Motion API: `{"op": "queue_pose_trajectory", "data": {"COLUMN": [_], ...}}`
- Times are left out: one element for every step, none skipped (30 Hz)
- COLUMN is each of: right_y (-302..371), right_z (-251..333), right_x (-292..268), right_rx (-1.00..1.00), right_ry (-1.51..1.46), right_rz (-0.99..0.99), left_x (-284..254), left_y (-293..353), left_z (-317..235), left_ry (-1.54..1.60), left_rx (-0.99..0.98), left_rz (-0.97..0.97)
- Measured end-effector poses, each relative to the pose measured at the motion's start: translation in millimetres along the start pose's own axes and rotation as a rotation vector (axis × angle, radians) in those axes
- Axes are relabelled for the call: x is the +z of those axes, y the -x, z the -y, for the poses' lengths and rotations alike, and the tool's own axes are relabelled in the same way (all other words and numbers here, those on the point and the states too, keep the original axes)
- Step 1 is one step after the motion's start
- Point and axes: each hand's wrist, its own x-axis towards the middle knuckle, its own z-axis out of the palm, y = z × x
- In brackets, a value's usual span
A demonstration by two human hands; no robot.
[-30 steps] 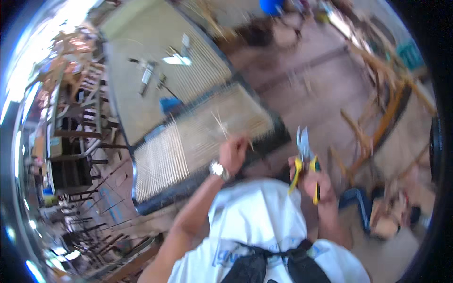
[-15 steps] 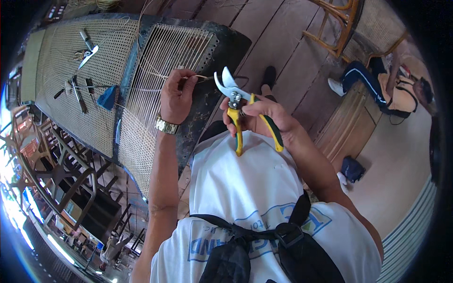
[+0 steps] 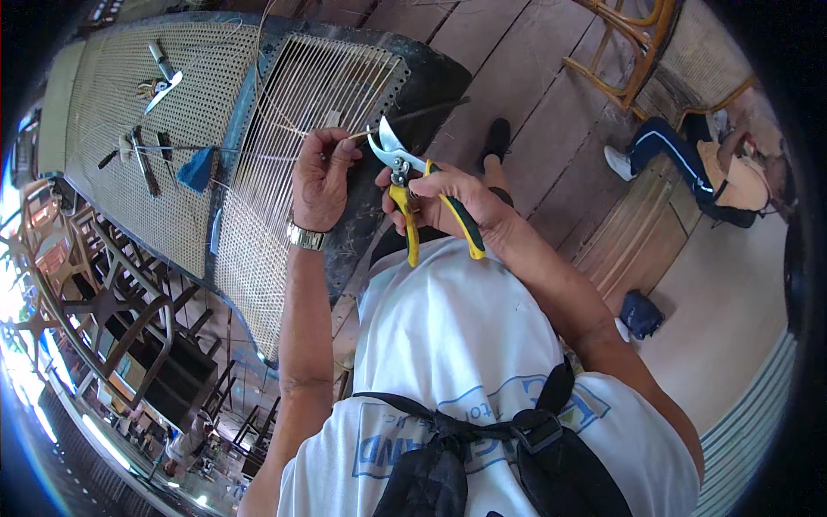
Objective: Repairing a piece of furniture by weaving rattan or bamboo strips into the frame.
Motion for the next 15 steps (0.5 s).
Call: {"op": "queue_pose_trajectory", "data": {"right_y": [0, -2, -2, -1, -1, -1, -1, 0, 0, 1, 2, 2, 2, 2, 2], "right_z": [1, 2, 2, 1, 0, -1, -2, -3, -4, -5, -6, -6, -6, -7, -7], "right_x": [0, -1, -1, -1, -2, -2, -3, -5, -5, -4, -2, -1, -1, 0, 1], "right_rx": [0.002, 0.001, 0.000, 0.001, -0.004, -0.010, -0.010, -0.009, -0.009, -0.006, -0.014, -0.021, -0.022, -0.021, -0.021], "right_ry": [0.003, 0.025, 0.047, 0.048, 0.061, 0.073, 0.074, 0.104, 0.134, 0.135, 0.157, 0.179, 0.179, 0.161, 0.142], "right_rz": [0.002, -0.005, -0.011, -0.007, -0.030, -0.053, -0.049, -0.048, -0.046, -0.041, -0.054, -0.068, -0.067, -0.074, -0.082], "left_x": [-1, -2, -3, -3, -3, -2, -2, -2, -1, -1, 0, 2, 3, 3, 4], "left_y": [0, 1, 1, 1, 2, 2, 3, 4, 4, 5, 5, 5, 5, 5, 4], "left_z": [3, 5, 7, 8, 8, 8, 8, 10, 13, 15, 15, 14, 14, 15, 17], "left_ry": [-0.015, -0.016, -0.004, 0.008, 0.006, -0.026, -0.057, -0.060, -0.036, -0.012, -0.013, -0.003, 0.007, 0.005, -0.043], "left_rx": [0.019, 0.021, 0.016, 0.011, 0.013, 0.022, 0.031, 0.032, 0.033, 0.034, 0.035, 0.045, 0.054, 0.056, 0.091], "left_rz": [0.019, 0.016, 0.022, 0.029, 0.026, 0.028, 0.030, 0.024, 0.008, -0.009, -0.009, -0.013, -0.017, -0.020, -0.027]}}
